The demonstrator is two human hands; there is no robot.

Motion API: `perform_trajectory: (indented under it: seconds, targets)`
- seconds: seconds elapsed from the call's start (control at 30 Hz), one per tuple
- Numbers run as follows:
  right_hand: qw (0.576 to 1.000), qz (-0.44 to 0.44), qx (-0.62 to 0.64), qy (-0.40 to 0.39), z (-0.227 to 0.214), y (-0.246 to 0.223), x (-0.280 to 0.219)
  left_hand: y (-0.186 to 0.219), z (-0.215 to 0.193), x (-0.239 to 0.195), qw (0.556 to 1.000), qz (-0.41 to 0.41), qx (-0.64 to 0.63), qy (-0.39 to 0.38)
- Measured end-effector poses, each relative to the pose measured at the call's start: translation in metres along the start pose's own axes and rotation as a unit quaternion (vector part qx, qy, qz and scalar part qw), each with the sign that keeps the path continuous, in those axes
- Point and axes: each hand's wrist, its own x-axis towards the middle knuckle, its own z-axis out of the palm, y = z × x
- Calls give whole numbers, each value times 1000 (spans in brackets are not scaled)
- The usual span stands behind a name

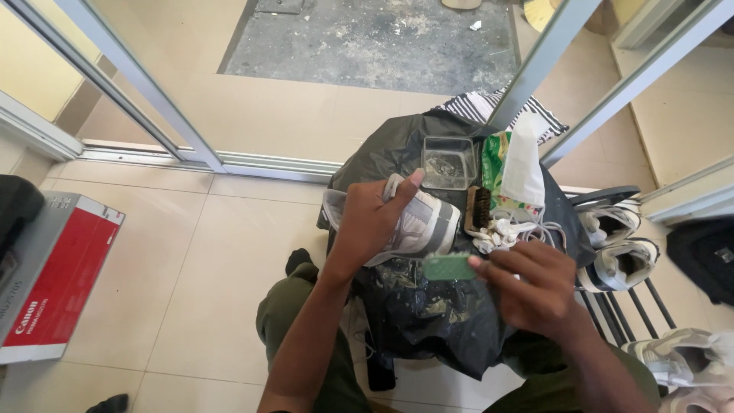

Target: The person scrubs a white sneaker with a green brush, repeatedly dipping the brush into a small container of liquid. They wipe the shoe with a white cloth and continue scrubbing different sections of the upper and sole.

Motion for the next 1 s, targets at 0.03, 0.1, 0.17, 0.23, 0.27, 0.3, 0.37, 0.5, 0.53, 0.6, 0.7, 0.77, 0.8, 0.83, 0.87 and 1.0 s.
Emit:
perform_trajectory:
  seconds: [0.03,0.1,0.17,0.23,0.27,0.3,0.37,0.5,0.53,0.6,0.7,0.77,0.8,0.83,0.87,1.0]
  targets:
    - [1000,5,0,1,-9,0,6,5,-1,-3,1000,-3,1,-4]
    - [996,43,-79,-24,-27,4,21,16,-1,-7,1000,-17,10,-3]
    - [997,32,-63,-44,-17,-1,11,15,0,-8,999,-15,28,-17]
    - [997,20,-48,-61,-12,-6,13,13,2,-7,998,-10,49,-29]
    - [996,15,-45,-73,-12,-10,19,11,4,-6,998,-1,59,-31]
    - [995,16,-41,-84,-11,-17,24,9,5,-7,997,7,70,-37]
    - [996,34,-56,-54,-22,1,12,10,4,-7,997,8,72,-40]
    - [998,9,-43,-46,-20,3,7,15,6,-8,990,38,112,-72]
    - [998,4,-43,-47,-21,-4,19,12,9,-8,991,40,111,-68]
    - [996,-9,0,-93,-20,-25,38,5,14,-10,985,80,124,-94]
    - [998,-2,-39,-47,-35,6,24,6,16,-13,987,65,111,-99]
    - [998,-9,-33,-59,-26,-3,24,1,20,-13,984,70,129,-101]
    - [997,-15,-27,-72,-22,-7,24,-1,22,-13,981,76,147,-103]
    - [997,-13,-29,-71,-19,-16,32,0,24,-13,981,77,147,-105]
    - [994,-29,-15,-106,-17,-25,41,2,25,-13,980,74,143,-114]
    - [996,-43,-49,-56,-33,8,23,-3,26,-13,979,96,148,-106]
